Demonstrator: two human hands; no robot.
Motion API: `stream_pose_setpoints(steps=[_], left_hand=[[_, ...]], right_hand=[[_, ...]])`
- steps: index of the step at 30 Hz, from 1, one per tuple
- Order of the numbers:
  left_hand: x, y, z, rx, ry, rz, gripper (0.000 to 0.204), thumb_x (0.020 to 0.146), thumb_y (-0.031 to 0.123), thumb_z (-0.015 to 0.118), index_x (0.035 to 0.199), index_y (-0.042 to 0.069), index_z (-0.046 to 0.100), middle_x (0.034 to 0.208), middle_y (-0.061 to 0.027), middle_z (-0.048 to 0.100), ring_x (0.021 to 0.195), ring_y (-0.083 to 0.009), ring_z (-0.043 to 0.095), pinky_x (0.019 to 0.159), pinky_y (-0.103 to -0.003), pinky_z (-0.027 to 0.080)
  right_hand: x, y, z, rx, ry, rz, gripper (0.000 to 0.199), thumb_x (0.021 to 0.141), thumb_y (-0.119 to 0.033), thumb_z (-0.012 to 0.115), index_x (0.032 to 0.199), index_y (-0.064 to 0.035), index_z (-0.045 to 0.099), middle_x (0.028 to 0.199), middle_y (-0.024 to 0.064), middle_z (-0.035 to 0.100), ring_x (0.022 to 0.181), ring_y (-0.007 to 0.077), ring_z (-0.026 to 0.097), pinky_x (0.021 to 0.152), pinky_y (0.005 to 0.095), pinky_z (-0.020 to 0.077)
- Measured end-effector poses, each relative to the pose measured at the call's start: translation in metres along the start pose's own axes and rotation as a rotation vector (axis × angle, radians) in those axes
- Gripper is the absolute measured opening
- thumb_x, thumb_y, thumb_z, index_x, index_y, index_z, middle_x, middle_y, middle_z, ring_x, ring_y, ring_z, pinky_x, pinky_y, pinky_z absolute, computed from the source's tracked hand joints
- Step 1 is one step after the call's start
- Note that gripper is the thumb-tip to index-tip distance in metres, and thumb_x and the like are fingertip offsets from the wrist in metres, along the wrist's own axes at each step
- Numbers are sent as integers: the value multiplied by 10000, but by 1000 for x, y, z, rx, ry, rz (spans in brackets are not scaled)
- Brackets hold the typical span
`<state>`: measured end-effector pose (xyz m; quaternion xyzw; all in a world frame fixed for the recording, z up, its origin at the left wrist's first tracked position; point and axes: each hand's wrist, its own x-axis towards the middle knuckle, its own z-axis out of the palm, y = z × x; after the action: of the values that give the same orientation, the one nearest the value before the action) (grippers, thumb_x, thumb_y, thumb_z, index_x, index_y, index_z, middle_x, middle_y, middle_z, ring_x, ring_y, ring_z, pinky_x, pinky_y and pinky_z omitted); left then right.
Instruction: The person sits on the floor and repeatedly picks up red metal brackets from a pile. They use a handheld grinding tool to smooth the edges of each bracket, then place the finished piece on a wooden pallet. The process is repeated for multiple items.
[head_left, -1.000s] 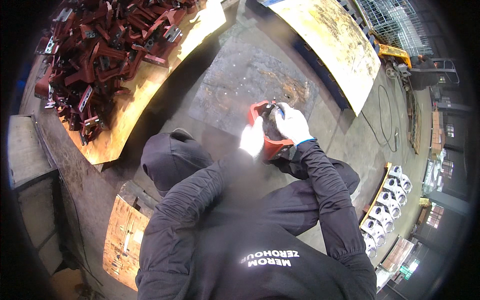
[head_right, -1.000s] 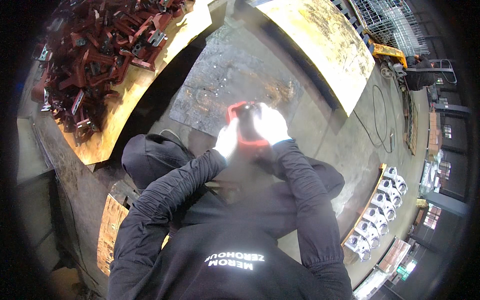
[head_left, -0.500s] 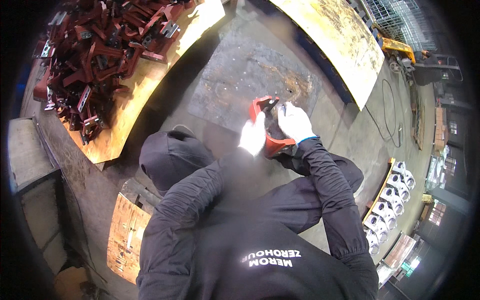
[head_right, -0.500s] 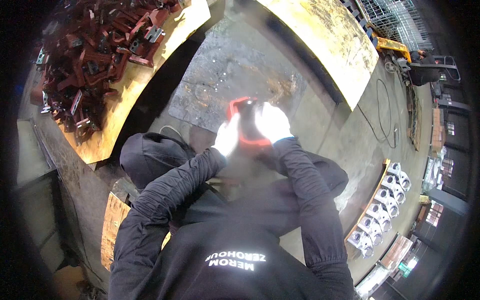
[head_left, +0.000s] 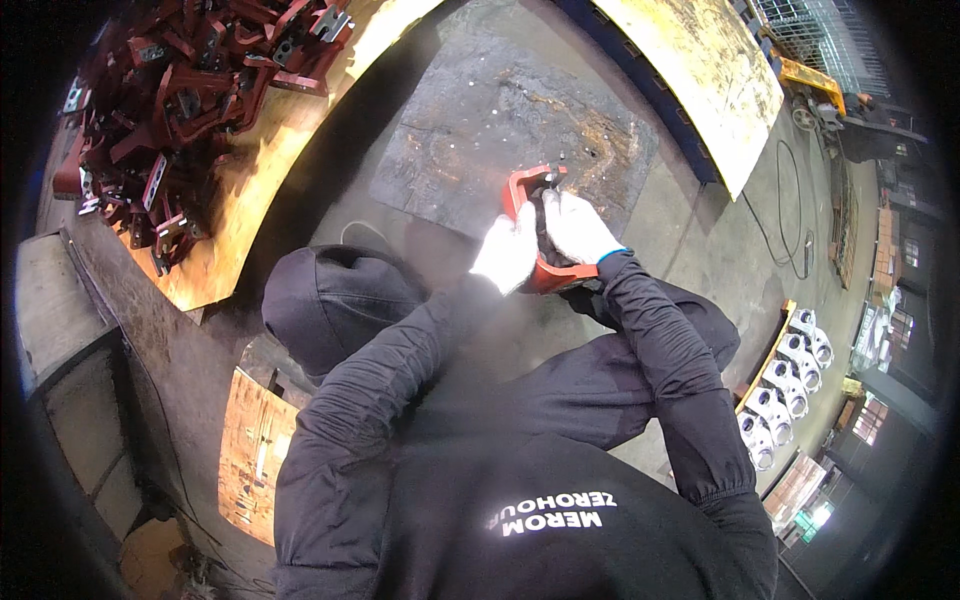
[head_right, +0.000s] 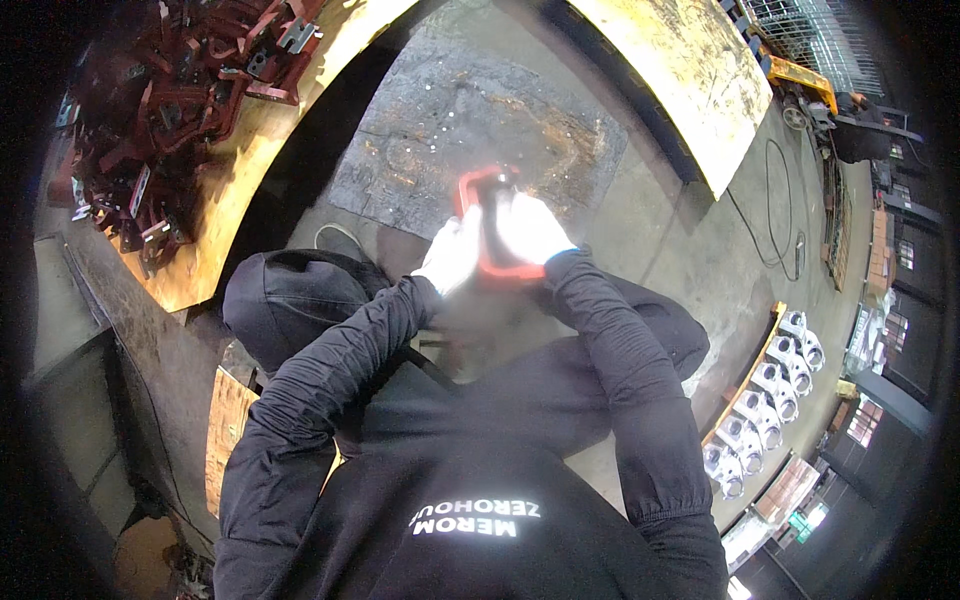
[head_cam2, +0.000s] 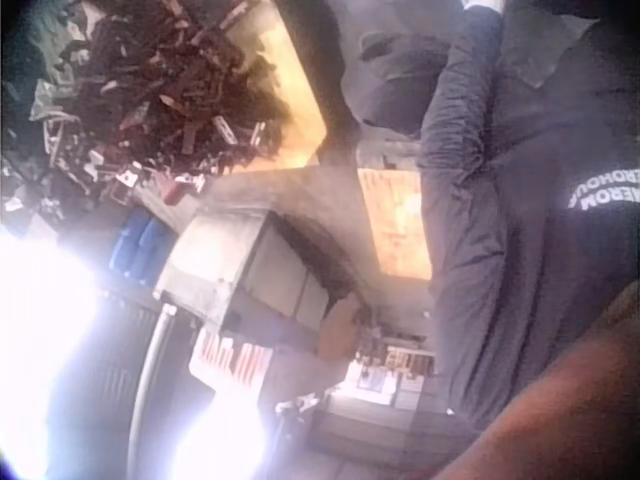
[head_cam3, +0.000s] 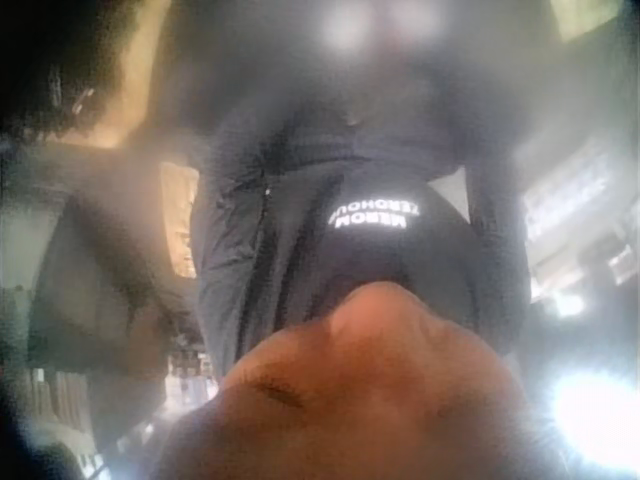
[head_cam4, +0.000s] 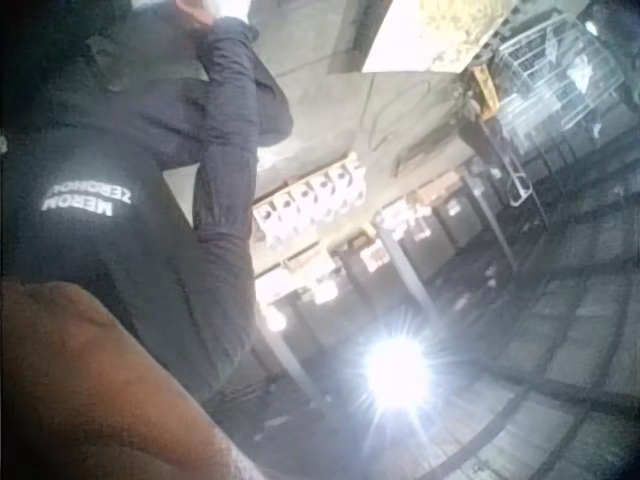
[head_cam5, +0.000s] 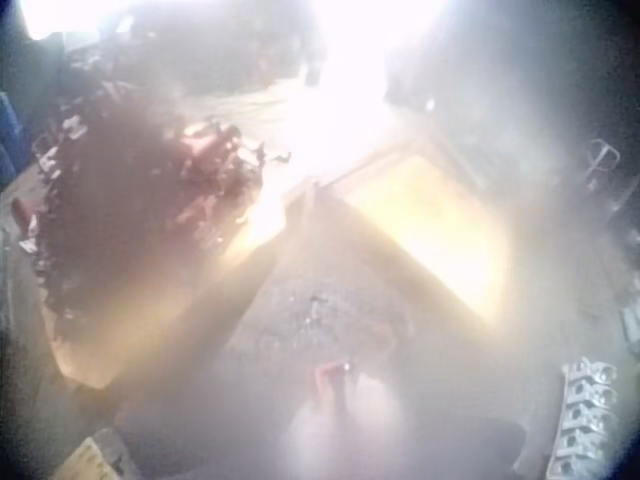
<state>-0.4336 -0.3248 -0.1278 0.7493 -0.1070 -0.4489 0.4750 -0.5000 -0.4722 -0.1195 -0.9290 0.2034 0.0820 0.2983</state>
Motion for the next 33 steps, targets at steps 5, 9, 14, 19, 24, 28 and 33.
stream_pose_setpoints(steps=[5, 9, 14, 19, 24, 28, 33], left_hand=[[-5, 6, -2, 81, -5, -2, 619, 984, 481, 387, 1029, -115, 544, 984, -337, 616, 967, -440, 615, 846, -451, 469], [-6, -1, 2, 167, 19, 35, 609, 983, 482, 393, 1038, -111, 524, 964, -337, 616, 943, -442, 621, 823, -452, 480], [-9, 4, -6, 138, -14, 28, 566, 987, 457, 406, 1003, -96, 526, 920, -314, 622, 885, -438, 625, 782, -443, 490], [12, -23, -3, 99, -16, 151, 608, 986, 474, 400, 1106, -110, 519, 923, -298, 629, 897, -403, 628, 770, -425, 488], [23, -24, 2, -197, -27, -47, 729, 970, 581, 330, 1167, -82, 560, 998, -265, 641, 972, -328, 620, 813, -398, 464], [22, -17, -3, -367, -133, -111, 698, 966, 541, 441, 1313, -63, 491, 1218, -101, 566, 1085, -152, 504, 935, -279, 411], [18, -12, -7, -368, -164, -159, 675, 973, 536, 427, 1313, -43, 498, 1234, -104, 565, 1119, -165, 502, 953, -284, 403]], right_hand=[[1, -11, -5, 43, -112, 10, 348, 960, -211, 364, 971, 63, 578, 826, 253, 635, 764, 380, 632, 700, 469, 494], [0, -14, -7, -42, -91, -41, 284, 920, -168, 420, 994, 62, 569, 819, 260, 625, 759, 389, 627, 717, 469, 500], [-11, -22, -18, 144, 180, -117, 313, 933, -269, 461, 949, 28, 558, 722, 164, 587, 636, 294, 593, 615, 403, 478], [-8, -9, -60, 644, 259, 346, 421, 983, -400, 445, 920, -1, 564, 602, 59, 544, 403, 152, 511, 365, 306, 394], [-17, 11, -32, 23, -85, 255, 503, 965, -412, 434, 987, 55, 619, 877, 233, 652, 832, 365, 626, 768, 430, 475], [-10, 10, 7, 296, -223, 317, 506, 969, -418, 394, 999, 37, 614, 945, 251, 646, 905, 399, 617, 795, 447, 447], [-1, 2, 10, 133, -206, 64, 561, 968, -450, 361, 988, 49, 618, 934, 250, 657, 915, 409, 619, 810, 443, 454]])
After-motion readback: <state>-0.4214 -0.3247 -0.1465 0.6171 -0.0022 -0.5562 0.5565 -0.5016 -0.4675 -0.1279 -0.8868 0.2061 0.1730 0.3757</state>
